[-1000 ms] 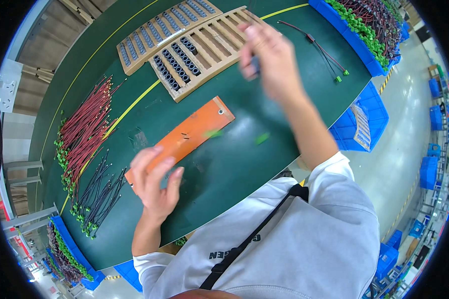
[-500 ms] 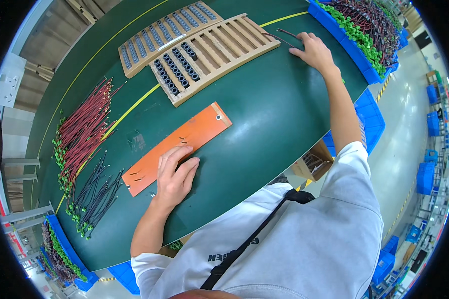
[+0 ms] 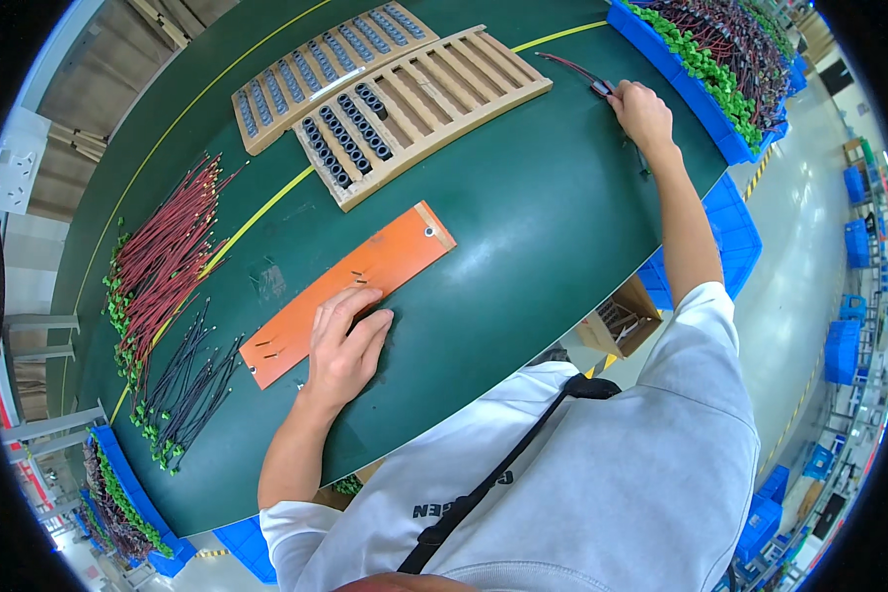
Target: The person assembles wire harnesses by inserting red and black wires into green plastic connectors and securing them with a black heat shrink tube. They use a small metal tool to manipulate the wires and connectors on a green workbench, placing the finished units into a wooden rack.
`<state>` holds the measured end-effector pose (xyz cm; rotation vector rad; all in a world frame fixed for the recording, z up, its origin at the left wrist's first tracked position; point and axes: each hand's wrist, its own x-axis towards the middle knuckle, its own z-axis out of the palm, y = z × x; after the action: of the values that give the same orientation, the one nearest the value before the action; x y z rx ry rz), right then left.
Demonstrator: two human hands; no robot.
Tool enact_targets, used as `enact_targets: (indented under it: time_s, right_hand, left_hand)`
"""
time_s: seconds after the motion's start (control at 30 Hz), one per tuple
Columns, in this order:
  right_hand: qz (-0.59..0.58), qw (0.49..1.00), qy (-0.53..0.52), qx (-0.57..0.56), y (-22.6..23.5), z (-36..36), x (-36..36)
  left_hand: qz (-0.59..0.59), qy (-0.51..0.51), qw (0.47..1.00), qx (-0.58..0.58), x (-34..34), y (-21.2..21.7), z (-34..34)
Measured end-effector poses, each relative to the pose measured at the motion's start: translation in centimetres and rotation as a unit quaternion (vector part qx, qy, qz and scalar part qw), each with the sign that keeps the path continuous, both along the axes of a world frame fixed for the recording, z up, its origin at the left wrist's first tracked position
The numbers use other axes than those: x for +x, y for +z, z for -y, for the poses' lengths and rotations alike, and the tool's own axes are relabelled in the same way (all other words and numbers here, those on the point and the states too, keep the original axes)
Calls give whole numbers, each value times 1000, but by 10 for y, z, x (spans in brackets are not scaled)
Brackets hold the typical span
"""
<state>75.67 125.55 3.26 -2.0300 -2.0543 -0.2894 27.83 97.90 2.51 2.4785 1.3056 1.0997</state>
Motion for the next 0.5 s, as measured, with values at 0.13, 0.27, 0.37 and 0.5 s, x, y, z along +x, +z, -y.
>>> enact_targets:
  time_s: [0.13, 0.27, 0.37, 0.5]
  right_hand:
    - [11, 998, 28, 60, -1, 1, 1]
    - [-21, 1000, -6, -13, -3, 1, 7]
    - [-33, 999, -4, -25, -3, 0, 11]
    - [-55, 996, 39, 59, -11, -2, 10]
  left_hand:
    - [0, 0, 1000, -2, 0, 1, 0]
    - [2, 3, 1000, -7, 0, 0, 0]
    - [0, 6, 1000, -12, 0, 2, 0]
    - [4, 7, 1000, -13, 1, 2, 0]
